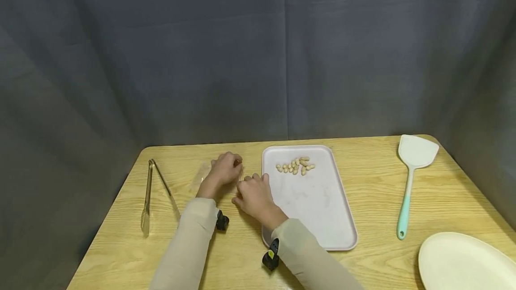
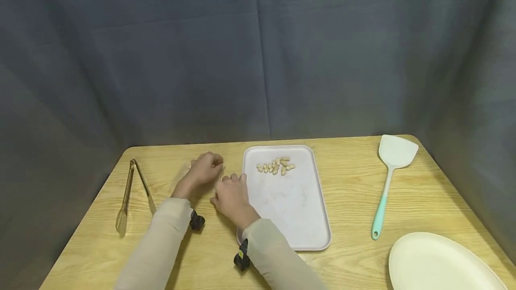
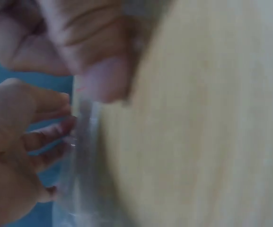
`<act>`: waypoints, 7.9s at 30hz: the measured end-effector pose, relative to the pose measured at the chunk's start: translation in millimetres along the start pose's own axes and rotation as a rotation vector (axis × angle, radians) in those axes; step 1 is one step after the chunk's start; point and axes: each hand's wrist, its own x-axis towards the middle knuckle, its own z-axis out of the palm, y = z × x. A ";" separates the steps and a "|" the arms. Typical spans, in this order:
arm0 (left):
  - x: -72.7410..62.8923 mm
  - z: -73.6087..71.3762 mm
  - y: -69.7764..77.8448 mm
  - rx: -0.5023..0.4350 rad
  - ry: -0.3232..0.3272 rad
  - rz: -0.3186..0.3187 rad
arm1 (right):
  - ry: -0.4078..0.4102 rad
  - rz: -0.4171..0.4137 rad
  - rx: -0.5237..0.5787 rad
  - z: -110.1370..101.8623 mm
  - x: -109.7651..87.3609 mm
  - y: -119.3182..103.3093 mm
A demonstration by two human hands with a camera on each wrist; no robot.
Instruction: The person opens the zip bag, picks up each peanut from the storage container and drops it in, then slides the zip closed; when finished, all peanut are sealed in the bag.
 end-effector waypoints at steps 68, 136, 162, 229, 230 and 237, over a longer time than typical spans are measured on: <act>-67.6 -37.9 52.1 -0.558 0.113 0.163 | 0.409 0.079 0.380 -61.2 -31.9 14.5; -69.8 -27.8 49.6 -0.289 0.096 0.121 | 0.215 0.244 0.634 -71.8 -9.3 52.2; -68.2 -27.3 46.7 -0.397 0.094 0.073 | -0.016 0.352 0.281 -50.2 -21.8 180.5; -67.7 -24.0 46.8 -0.460 0.065 0.182 | 0.245 -0.261 0.314 -104.3 -1.1 46.3; -67.8 -23.8 46.8 -0.457 0.062 0.178 | 0.243 -0.259 0.316 -103.7 -1.4 46.2; -68.4 -22.6 46.9 -0.444 0.053 0.159 | 0.244 -0.258 0.324 -102.1 -2.3 45.0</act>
